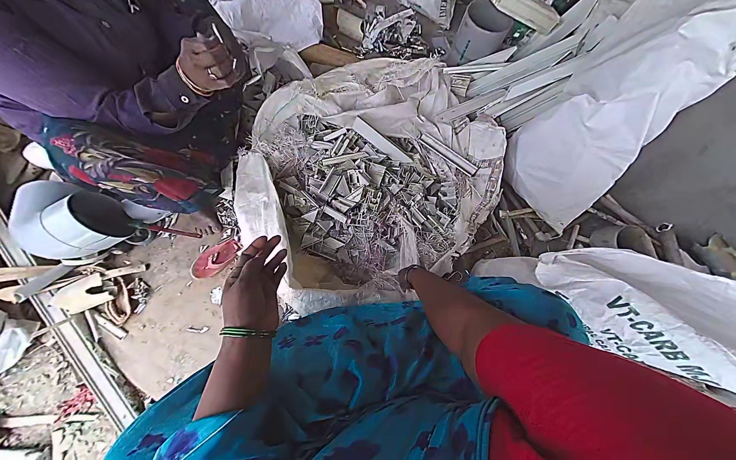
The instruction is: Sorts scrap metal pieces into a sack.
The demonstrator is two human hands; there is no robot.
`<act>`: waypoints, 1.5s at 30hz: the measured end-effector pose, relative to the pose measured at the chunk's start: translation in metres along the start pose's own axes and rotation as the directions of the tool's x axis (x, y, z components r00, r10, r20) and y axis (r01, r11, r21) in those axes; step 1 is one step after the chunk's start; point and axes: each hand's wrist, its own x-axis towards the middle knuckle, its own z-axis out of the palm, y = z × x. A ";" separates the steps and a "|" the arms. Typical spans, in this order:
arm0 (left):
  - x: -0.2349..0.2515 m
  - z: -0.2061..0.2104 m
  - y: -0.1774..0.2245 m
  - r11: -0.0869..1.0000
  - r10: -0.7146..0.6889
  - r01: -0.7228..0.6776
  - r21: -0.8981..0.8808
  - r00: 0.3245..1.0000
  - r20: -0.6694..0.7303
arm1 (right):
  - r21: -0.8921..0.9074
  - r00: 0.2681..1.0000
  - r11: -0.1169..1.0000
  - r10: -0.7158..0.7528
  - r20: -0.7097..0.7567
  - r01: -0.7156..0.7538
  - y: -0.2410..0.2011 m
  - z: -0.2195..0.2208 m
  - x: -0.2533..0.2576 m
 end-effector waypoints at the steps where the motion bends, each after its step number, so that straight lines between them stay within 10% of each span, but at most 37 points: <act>1: 0.001 -0.002 -0.002 1.000 0.004 -0.004 0.010 1.000 0.003 | 0.065 0.996 0.997 -0.024 -0.086 0.029 0.019 0.003 0.051; 12: 0.011 -0.009 -0.007 0.996 -0.016 0.022 0.083 0.997 -0.078 | 0.333 0.951 0.937 0.002 -0.309 0.107 0.033 -0.010 0.179; 45: 0.014 -0.005 -0.004 0.983 -0.080 0.082 0.165 0.997 -0.017 | 0.533 0.972 0.827 -0.065 -0.227 0.180 0.036 0.004 0.214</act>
